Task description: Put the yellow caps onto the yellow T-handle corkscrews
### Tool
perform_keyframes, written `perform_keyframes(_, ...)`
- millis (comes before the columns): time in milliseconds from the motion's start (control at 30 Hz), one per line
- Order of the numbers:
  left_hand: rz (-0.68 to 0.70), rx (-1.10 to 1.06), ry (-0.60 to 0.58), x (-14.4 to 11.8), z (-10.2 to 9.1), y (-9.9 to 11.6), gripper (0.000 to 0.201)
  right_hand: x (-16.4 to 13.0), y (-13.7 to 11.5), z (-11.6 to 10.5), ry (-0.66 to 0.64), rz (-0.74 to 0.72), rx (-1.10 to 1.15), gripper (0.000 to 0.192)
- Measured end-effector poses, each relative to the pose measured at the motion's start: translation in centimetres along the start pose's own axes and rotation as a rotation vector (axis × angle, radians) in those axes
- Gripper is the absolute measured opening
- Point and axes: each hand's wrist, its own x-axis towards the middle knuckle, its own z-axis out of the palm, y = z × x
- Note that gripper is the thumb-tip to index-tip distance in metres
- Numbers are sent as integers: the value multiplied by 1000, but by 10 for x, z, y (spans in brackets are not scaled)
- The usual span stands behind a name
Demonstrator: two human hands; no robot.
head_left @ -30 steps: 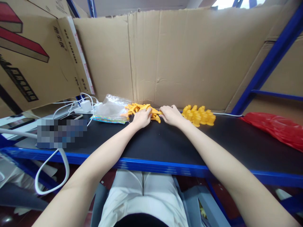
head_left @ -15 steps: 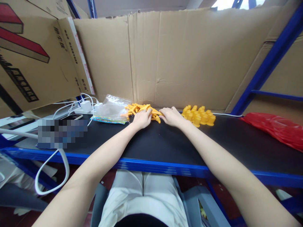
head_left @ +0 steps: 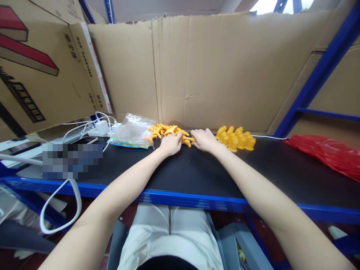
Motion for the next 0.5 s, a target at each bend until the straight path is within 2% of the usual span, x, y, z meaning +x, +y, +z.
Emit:
perform_keyframes(267, -25, -8, 3, 2, 0, -1, 35, -2, 2, -4, -21, 57, -56, 25)
perform_keyframes(500, -104, -40, 30, 4, 2, -22, 38, -6, 32, -6, -91, 276, -55, 28)
